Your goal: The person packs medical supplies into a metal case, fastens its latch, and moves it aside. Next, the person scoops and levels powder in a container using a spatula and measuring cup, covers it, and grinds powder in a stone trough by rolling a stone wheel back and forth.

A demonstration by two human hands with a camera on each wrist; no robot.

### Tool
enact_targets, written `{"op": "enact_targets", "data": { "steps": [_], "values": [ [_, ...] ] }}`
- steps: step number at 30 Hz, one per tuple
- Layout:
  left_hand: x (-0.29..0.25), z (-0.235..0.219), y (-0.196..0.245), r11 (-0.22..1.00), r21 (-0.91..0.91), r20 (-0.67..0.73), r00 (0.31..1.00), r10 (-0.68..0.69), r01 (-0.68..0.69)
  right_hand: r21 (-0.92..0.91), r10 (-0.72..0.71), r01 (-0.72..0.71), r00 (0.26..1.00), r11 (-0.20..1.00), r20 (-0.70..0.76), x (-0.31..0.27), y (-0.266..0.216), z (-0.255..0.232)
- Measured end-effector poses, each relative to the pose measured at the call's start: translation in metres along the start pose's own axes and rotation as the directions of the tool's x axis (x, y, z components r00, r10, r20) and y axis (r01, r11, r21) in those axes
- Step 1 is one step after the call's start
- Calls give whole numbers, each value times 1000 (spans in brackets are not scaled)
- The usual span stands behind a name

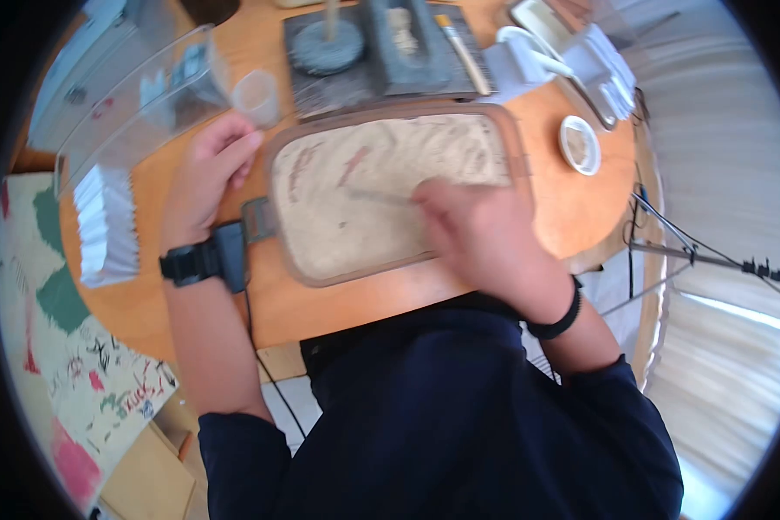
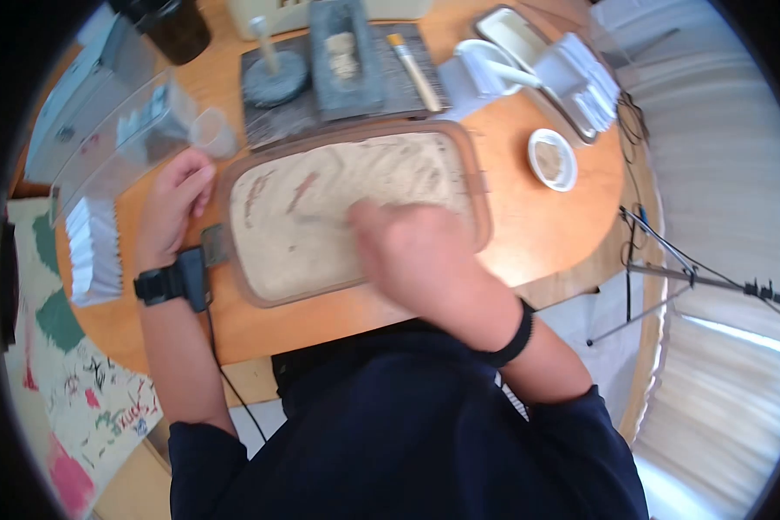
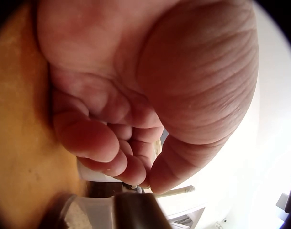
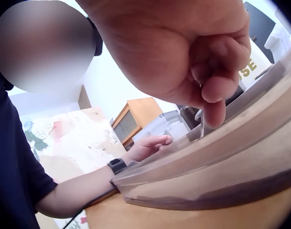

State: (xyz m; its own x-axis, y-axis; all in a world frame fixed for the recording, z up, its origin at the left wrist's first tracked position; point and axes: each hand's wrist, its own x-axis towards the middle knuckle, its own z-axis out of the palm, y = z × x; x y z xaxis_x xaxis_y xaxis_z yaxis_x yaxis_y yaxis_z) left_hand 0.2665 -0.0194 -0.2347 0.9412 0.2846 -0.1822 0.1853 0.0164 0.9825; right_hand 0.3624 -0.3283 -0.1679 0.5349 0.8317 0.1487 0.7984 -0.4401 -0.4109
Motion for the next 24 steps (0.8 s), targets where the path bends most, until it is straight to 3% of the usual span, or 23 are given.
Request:
{"op": "enact_targets", "data": {
  "steps": [1,2,6,7,8,15,17,19,21,24],
  "values": [
    [2,3,1,1000,9,-14,1000,-2,2,3,-37,37,995,999,91,-4,-3,-4],
    [4,10,1,1000,3,-1,1000,13,-13,-15,-29,30,996,999,83,-10,-1,-9],
    [-2,6,2,998,-67,-43,999,-16,13,-50,184,-189,979,981,-85,-19,17,-14],
    [-3,5,4,997,-72,-36,999,-17,14,-79,189,-207,964,975,-185,-21,26,-14],
    [-3,3,7,999,-53,-58,998,-9,6,-113,233,-253,959,961,-163,-25,29,-19],
    [-4,2,9,998,-43,-34,998,-51,50,7,134,-134,991,991,-9,-28,8,-19],
    [-5,6,7,997,-54,-35,997,-64,62,35,166,-164,985,986,-48,-29,14,-22],
    [-3,4,8,998,-53,-30,999,-37,36,9,235,-237,956,971,-178,-26,24,-23],
    [0,1,5,998,-44,-10,999,-33,33,-19,280,-286,948,958,-154,-18,29,-19],
    [-1,3,6,999,-51,-13,1000,-21,20,-2,81,-82,983,997,-168,-8,24,-3]
  ]
}}
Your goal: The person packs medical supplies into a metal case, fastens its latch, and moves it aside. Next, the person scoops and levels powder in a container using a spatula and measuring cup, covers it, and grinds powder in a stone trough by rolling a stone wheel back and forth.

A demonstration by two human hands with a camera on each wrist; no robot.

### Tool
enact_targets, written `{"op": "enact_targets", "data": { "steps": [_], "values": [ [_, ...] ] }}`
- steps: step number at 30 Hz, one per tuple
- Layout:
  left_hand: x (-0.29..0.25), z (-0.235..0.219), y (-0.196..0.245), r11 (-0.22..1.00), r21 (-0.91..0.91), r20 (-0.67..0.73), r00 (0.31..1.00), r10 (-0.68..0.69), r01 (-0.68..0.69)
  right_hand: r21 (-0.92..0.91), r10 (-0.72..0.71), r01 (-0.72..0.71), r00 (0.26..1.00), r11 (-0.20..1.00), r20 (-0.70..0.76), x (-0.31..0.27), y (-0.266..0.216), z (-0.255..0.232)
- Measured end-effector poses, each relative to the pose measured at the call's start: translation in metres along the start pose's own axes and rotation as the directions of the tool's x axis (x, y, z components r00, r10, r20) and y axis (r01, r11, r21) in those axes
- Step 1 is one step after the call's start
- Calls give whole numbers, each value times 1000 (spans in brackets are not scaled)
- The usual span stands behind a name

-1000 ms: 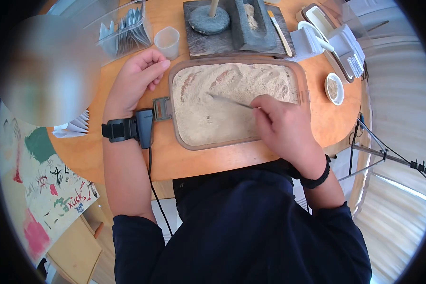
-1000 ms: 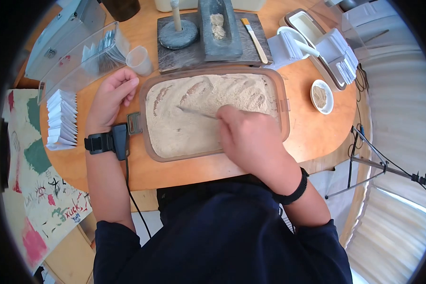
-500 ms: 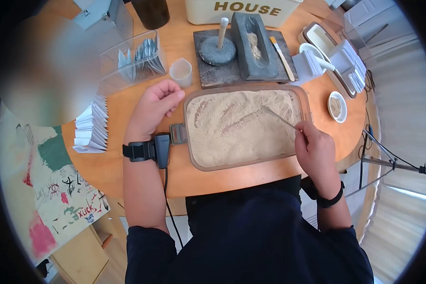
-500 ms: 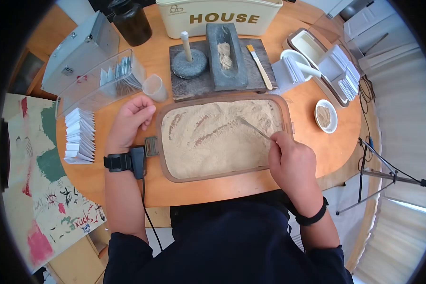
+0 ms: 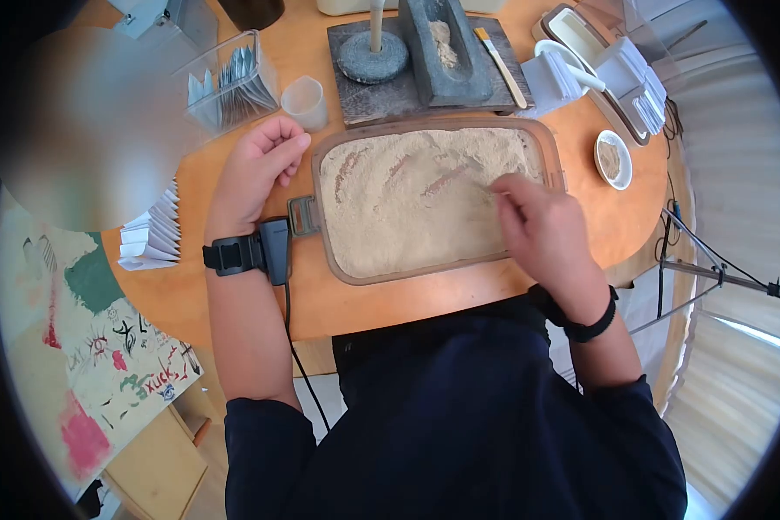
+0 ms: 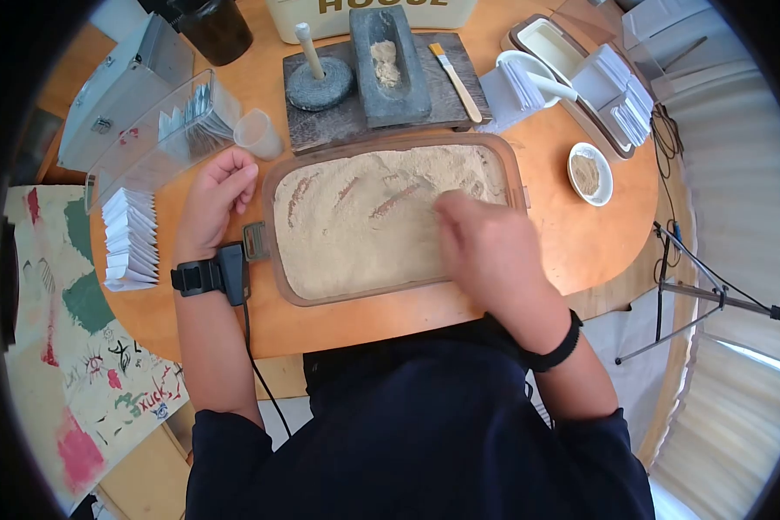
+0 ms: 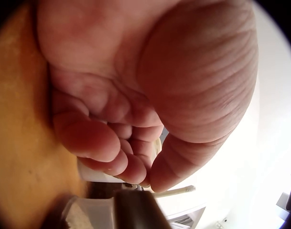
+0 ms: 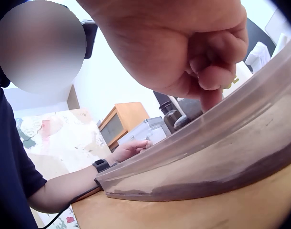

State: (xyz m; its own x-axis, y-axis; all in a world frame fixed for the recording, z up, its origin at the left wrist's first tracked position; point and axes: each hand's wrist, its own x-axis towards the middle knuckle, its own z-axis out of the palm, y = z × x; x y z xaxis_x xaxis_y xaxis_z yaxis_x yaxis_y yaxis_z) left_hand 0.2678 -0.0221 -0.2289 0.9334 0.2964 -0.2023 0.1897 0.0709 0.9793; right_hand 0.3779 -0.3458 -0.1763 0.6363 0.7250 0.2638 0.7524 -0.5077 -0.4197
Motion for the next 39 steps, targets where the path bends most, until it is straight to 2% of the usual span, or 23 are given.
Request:
{"op": "enact_targets", "data": {
  "steps": [1,3,5,7,8,11,12,16,18,19,22,23,25,29,32,34,35,37,39],
  "values": [
    [-1,0,0,1000,1,-18,1000,-9,9,-5,5,-5,1000,1000,3,0,-5,2],
    [-2,1,0,1000,-11,-29,999,-16,16,102,-100,83,979,991,176,-3,-12,-1],
    [-3,1,1,1000,17,-37,999,-22,22,69,-74,62,978,996,195,-5,-7,-7],
    [-1,1,0,1000,8,-25,1000,-7,7,-4,73,-73,997,997,-26,-8,10,-12],
    [0,1,0,1000,15,-9,1000,6,-6,-68,171,-172,985,983,-20,-9,17,-18],
    [0,1,1,1000,30,-19,1000,-5,6,-103,183,-182,983,978,-2,-14,26,-24],
    [0,1,0,1000,26,-18,1000,-11,12,-11,142,-142,988,990,52,-17,24,-26],
    [-1,2,0,1000,29,-13,1000,-2,2,51,178,-184,978,982,105,-24,26,-33],
    [-1,1,1,1000,28,-15,1000,1,0,-99,181,-185,982,978,-50,-22,42,-42],
    [-1,1,1,1000,27,-5,1000,4,-4,-99,179,-183,983,978,-46,-24,47,-48],
    [0,0,-1,999,38,6,1000,19,-19,-136,244,-229,963,964,113,-27,47,-69],
    [0,0,-2,998,53,11,999,30,-31,-136,242,-226,963,965,121,-25,41,-74],
    [1,0,-1,998,53,12,1000,29,-30,-120,330,-308,896,944,297,-21,30,-78],
    [-1,2,2,998,56,4,1000,31,-31,-5,169,-179,917,984,361,-6,3,-42],
    [-1,1,3,999,23,20,999,25,-26,67,141,-179,915,981,378,11,-22,-8],
    [-1,0,3,999,23,21,999,25,-25,132,60,-110,939,985,339,21,-32,10],
    [-1,0,3,1000,18,18,1000,23,-23,132,62,-113,939,985,340,23,-30,13],
    [0,1,2,999,25,18,999,41,-41,85,85,-103,978,991,193,27,-27,18],
    [-1,3,2,998,26,3,998,56,-56,52,124,-134,978,990,170,25,-14,7]
  ]
}}
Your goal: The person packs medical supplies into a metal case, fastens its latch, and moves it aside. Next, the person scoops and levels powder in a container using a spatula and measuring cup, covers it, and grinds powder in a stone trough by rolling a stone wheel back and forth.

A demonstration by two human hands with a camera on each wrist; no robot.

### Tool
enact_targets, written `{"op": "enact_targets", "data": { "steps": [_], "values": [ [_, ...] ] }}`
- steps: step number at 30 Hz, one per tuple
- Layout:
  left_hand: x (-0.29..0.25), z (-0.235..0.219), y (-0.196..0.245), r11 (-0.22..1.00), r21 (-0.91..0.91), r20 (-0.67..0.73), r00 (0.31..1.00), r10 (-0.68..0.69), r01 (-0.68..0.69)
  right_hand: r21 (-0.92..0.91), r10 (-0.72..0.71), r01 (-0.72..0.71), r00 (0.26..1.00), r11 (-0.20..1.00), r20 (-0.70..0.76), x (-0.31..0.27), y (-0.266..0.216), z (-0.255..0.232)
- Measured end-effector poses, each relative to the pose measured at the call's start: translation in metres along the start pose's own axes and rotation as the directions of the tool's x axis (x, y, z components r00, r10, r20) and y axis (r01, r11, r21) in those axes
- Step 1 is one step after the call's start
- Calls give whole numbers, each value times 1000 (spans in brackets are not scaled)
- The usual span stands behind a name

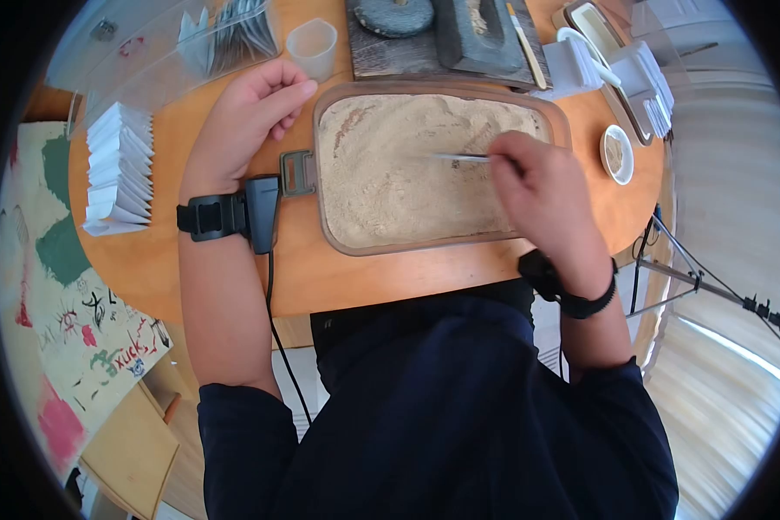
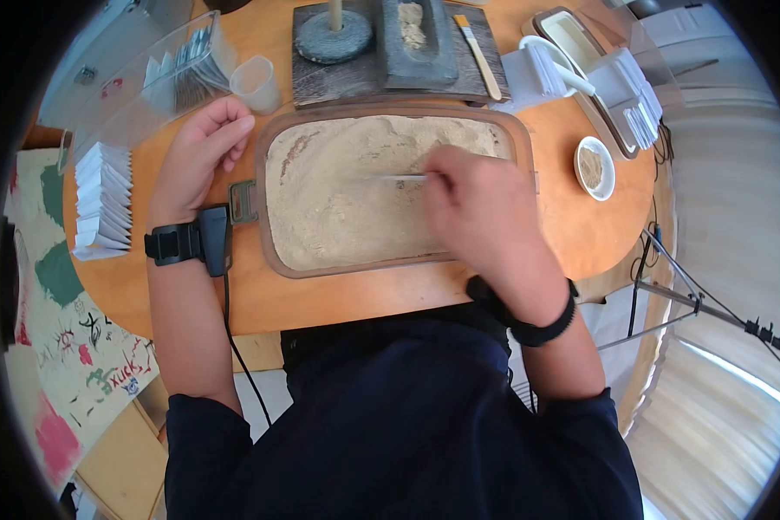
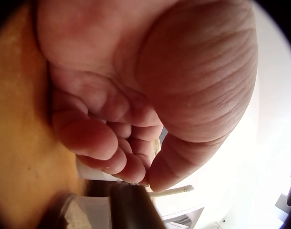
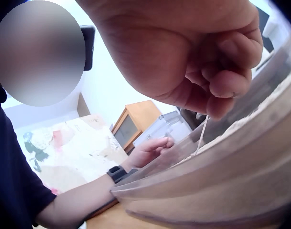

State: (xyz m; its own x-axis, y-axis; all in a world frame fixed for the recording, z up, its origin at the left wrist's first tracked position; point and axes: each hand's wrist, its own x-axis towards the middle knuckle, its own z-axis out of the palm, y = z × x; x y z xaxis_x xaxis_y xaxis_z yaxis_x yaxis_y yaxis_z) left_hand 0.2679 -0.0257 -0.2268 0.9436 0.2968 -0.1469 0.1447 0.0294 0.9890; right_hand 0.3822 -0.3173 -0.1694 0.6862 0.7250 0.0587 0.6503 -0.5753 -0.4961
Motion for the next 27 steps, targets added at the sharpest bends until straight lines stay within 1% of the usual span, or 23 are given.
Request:
{"op": "enact_targets", "data": {
  "steps": [1,2,4,5,6,8,9,10,12,13,15,16,17,19,23,25,26,27],
  "values": [
    [0,1,1,1000,12,-3,1000,-4,4,-25,39,-40,999,999,-36,0,6,-7],
    [0,0,1,1000,24,-5,1000,-9,9,-25,29,-29,999,999,-26,-1,8,-11],
    [0,0,0,1000,17,-13,1000,-9,10,-8,149,-149,988,989,25,-6,9,-18],
    [1,1,0,1000,17,-6,1000,-6,6,14,7,-7,1000,1000,-12,-9,11,-12],
    [1,2,0,1000,20,-2,1000,-9,9,17,11,-11,1000,1000,-13,-10,8,-10],
    [0,0,-1,1000,7,-6,1000,-1,1,35,-107,106,993,994,39,-12,1,-5],
    [-1,-1,-1,1000,13,-6,1000,-6,6,-19,-127,127,992,992,-19,-12,-2,-7],
    [-1,-1,-1,1000,10,-10,1000,-2,2,-14,-125,125,992,992,-17,-12,-4,-10],
    [-1,0,-2,1000,5,-13,1000,1,-1,-65,-84,78,991,995,-102,-12,-3,-18],
    [-1,0,-2,1000,13,-18,1000,6,-6,-130,-127,112,985,985,-119,-13,-1,-21],
    [1,-1,-2,1000,19,-20,1000,10,-10,-113,-146,132,982,985,-123,-17,-2,-26],
    [2,-5,-3,1000,11,9,1000,2,-2,-94,-167,155,978,983,-129,-20,-4,-28],
    [3,-7,-4,1000,4,38,999,-7,7,-92,-164,153,978,984,-127,-23,-6,-28],
    [3,-7,-6,1000,10,31,999,-8,8,63,-95,97,995,993,-39,-29,-12,-27],
    [2,-7,-5,1000,19,27,1000,4,-4,51,-138,139,990,989,-25,-30,-7,-14],
    [2,-7,-6,1000,17,28,1000,5,-6,102,-153,152,988,983,-2,-30,-7,-11],
    [2,-7,-6,1000,14,28,1000,7,-7,103,-151,151,988,983,-2,-30,-7,-11],
    [2,-6,-6,1000,15,29,1000,5,-5,101,-97,96,995,990,5,-30,-8,-12]
  ]
}}
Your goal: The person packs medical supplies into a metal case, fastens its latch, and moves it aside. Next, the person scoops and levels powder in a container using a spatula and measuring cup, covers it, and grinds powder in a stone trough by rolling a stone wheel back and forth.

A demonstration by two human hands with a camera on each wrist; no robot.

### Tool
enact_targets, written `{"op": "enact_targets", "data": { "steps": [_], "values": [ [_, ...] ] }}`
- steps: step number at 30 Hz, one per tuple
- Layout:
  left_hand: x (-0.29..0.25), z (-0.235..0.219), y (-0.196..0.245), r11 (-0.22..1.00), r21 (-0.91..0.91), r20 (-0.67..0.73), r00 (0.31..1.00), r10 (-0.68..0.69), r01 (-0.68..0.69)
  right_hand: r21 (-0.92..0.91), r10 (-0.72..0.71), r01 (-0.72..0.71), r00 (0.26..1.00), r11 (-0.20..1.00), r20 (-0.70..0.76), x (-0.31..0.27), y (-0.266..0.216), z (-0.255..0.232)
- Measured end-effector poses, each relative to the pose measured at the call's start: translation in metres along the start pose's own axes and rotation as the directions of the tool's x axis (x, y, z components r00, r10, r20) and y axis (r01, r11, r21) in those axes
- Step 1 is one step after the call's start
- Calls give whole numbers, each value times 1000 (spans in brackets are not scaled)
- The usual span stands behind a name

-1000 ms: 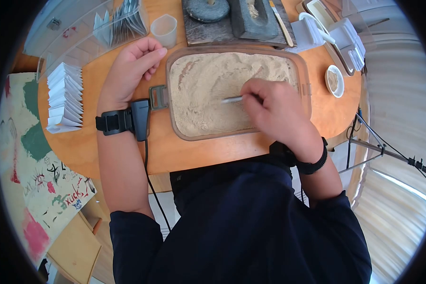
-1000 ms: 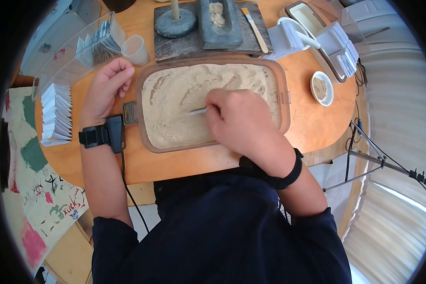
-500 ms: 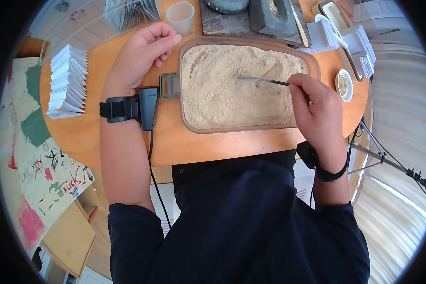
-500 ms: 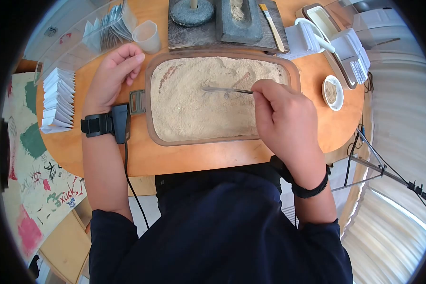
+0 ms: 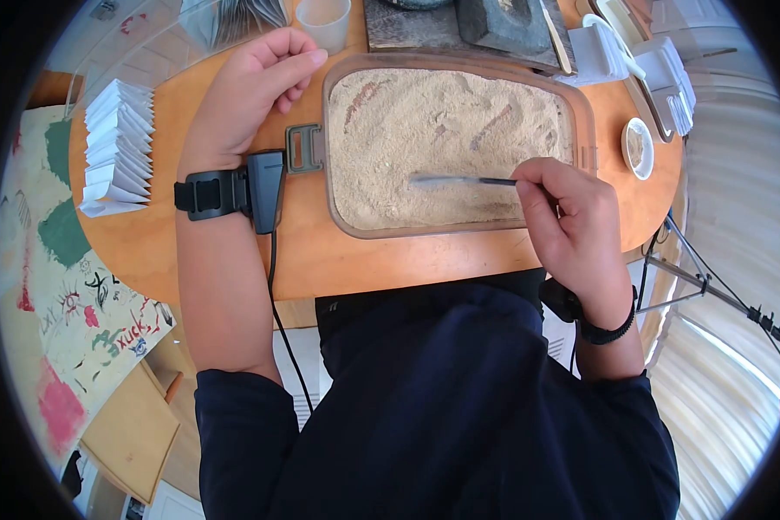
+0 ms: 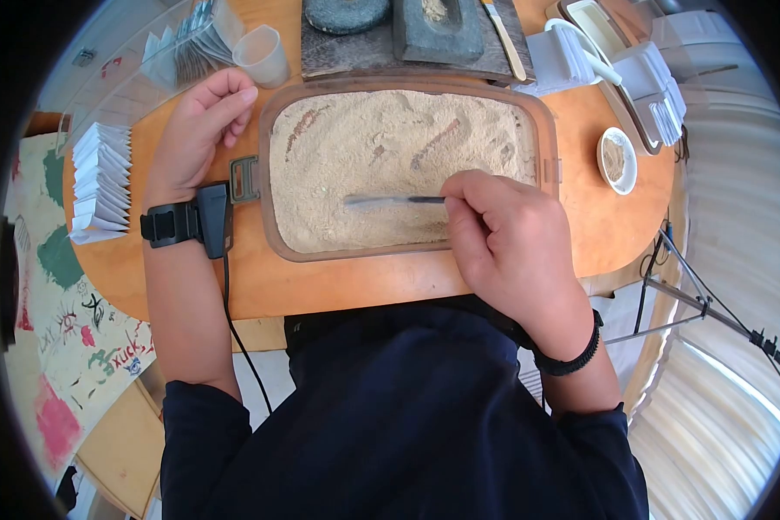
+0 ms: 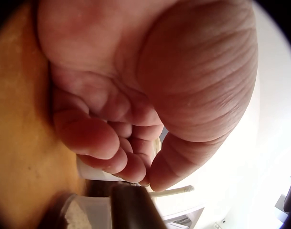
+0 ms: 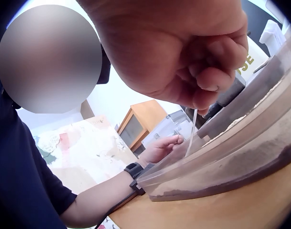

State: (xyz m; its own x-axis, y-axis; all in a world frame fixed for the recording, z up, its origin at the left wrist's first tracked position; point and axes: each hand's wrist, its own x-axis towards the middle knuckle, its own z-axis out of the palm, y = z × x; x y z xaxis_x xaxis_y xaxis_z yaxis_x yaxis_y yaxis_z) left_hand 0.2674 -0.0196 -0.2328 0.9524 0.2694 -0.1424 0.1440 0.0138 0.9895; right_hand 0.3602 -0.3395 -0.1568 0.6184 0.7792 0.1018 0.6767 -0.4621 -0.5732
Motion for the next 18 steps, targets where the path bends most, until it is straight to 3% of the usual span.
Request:
{"op": "enact_targets", "data": {
  "steps": [2,8,11,13,18],
  "values": [
    [0,3,0,999,30,-33,999,21,-20,0,56,-56,998,998,3,0,0,1],
    [0,2,-1,999,19,-29,999,26,-25,5,-2,2,1000,1000,7,1,-1,0],
    [0,-1,1,1000,12,2,1000,3,-3,-11,81,-81,997,997,12,1,1,0],
    [0,0,1,1000,10,-5,1000,1,0,25,-19,19,1000,1000,-13,0,2,6],
    [0,-1,2,1000,3,6,1000,-6,6,-1,-2,2,1000,1000,8,-1,-1,7]
  ]
}}
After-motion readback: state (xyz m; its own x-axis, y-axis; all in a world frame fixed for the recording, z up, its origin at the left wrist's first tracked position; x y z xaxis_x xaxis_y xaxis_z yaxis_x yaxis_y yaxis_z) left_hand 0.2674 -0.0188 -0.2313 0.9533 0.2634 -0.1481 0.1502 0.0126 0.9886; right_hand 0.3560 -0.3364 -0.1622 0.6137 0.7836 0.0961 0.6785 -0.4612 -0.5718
